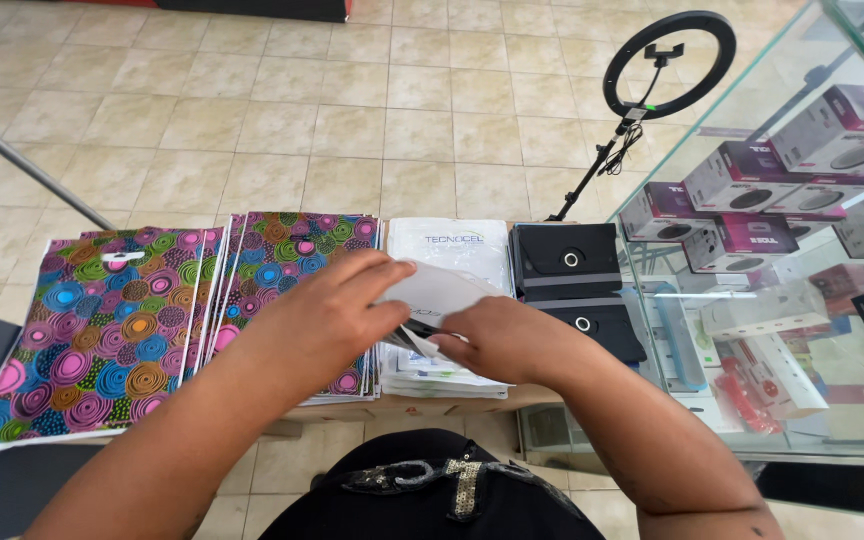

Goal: The person places tablet cases of different colors and styles into plastic and colorful patterned bags on a glass counter.

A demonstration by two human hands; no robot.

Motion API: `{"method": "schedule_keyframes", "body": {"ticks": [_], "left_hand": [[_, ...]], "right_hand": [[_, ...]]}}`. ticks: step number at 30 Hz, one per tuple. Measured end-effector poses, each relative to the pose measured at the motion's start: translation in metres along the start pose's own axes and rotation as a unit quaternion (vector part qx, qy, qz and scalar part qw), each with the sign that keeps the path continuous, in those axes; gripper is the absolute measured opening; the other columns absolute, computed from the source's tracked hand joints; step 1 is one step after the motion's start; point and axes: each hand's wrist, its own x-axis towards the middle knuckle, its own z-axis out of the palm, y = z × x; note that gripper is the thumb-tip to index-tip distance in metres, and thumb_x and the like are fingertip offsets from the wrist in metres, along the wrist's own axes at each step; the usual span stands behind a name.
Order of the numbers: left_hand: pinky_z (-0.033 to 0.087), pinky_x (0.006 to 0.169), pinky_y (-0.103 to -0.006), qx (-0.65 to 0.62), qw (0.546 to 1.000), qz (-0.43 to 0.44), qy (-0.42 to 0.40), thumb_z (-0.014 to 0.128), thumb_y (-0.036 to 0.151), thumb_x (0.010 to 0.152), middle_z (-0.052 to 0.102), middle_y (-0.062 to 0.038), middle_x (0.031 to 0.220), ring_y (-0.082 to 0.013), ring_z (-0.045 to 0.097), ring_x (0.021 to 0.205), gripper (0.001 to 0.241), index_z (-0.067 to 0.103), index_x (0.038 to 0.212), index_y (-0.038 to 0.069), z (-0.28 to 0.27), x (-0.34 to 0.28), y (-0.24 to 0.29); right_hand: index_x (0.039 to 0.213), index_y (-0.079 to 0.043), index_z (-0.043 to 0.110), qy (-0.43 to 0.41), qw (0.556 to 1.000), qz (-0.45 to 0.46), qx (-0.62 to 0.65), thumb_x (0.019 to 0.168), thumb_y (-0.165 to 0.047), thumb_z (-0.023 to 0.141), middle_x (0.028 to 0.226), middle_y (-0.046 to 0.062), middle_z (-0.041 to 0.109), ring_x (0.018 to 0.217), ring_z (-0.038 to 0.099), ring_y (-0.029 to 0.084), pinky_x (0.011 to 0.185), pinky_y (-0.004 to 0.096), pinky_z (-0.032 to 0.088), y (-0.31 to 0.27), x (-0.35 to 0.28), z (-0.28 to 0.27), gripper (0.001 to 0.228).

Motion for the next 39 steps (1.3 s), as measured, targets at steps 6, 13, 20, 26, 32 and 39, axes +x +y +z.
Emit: {"method": "schedule_keyframes", "body": {"ticks": [6, 13, 20, 26, 32, 39], "left_hand": [[0.057, 0.114, -0.0476, -0.015, 0.999, -0.018, -0.022, 0.069, -0.003, 0.104, 0.069, -0.014, 0.127, -0.0364, 0.069, 0.132, 0.010, 0.072, 0.104, 0.007, 0.000, 0.005, 0.007], [0.059, 0.109, -0.0437, -0.028, 0.999, 0.010, -0.021, 0.073, -0.002, 0.103, 0.071, -0.011, 0.118, -0.0337, 0.070, 0.128, 0.010, 0.073, 0.101, 0.008, 0.008, 0.021, 0.012], [0.057, 0.113, -0.0437, -0.011, 0.999, -0.023, -0.048, 0.072, -0.002, 0.102, 0.071, -0.006, 0.123, -0.0298, 0.070, 0.128, 0.013, 0.075, 0.106, 0.010, 0.020, 0.005, -0.004], [0.058, 0.103, -0.0469, -0.021, 0.995, -0.071, 0.059, 0.068, 0.009, 0.113, 0.068, -0.009, 0.133, -0.0323, 0.071, 0.125, 0.009, 0.072, 0.105, 0.011, -0.003, 0.014, -0.014], [0.059, 0.090, -0.0543, -0.055, 0.988, -0.133, 0.047, 0.080, 0.003, 0.105, 0.067, -0.016, 0.146, -0.0395, 0.069, 0.112, 0.012, 0.080, 0.113, 0.011, -0.055, 0.025, -0.017], [0.056, 0.083, -0.0462, -0.075, 0.982, -0.176, -0.008, 0.076, -0.004, 0.104, 0.072, -0.004, 0.112, -0.0311, 0.067, 0.096, 0.021, 0.076, 0.118, 0.012, -0.046, 0.006, -0.021]], "right_hand": [[0.120, -0.004, 0.085, -0.078, 0.993, 0.065, -0.057, 0.120, -0.041, 0.045, 0.101, 0.027, 0.084, 0.098, 0.082, 0.052, 0.087, 0.060, 0.066, 0.010, 0.008, 0.010, 0.054], [0.122, 0.002, 0.076, 0.013, 0.994, -0.092, -0.064, 0.110, -0.007, 0.057, 0.106, 0.031, 0.080, 0.097, 0.075, 0.062, 0.081, 0.066, 0.063, 0.025, 0.032, 0.020, 0.024], [0.117, -0.007, 0.076, 0.067, 0.990, -0.125, -0.008, 0.104, -0.006, 0.066, 0.100, 0.027, 0.081, 0.094, 0.077, 0.058, 0.076, 0.064, 0.064, 0.030, 0.042, 0.014, 0.016], [0.150, -0.003, 0.073, 0.258, 0.960, -0.079, 0.071, 0.089, -0.025, 0.093, 0.132, 0.026, 0.079, 0.117, 0.080, 0.046, 0.103, 0.060, 0.064, 0.013, -0.072, -0.036, 0.067], [0.099, -0.011, 0.087, 0.314, 0.937, 0.012, 0.154, 0.099, -0.024, 0.088, 0.095, -0.003, 0.086, 0.080, 0.071, 0.006, 0.073, 0.023, 0.058, 0.074, -0.067, 0.019, 0.013], [0.108, -0.007, 0.078, 0.352, 0.933, -0.069, 0.027, 0.104, -0.021, 0.083, 0.101, 0.005, 0.080, 0.090, 0.075, 0.022, 0.083, 0.035, 0.058, 0.077, -0.064, 0.028, 0.016]]}}
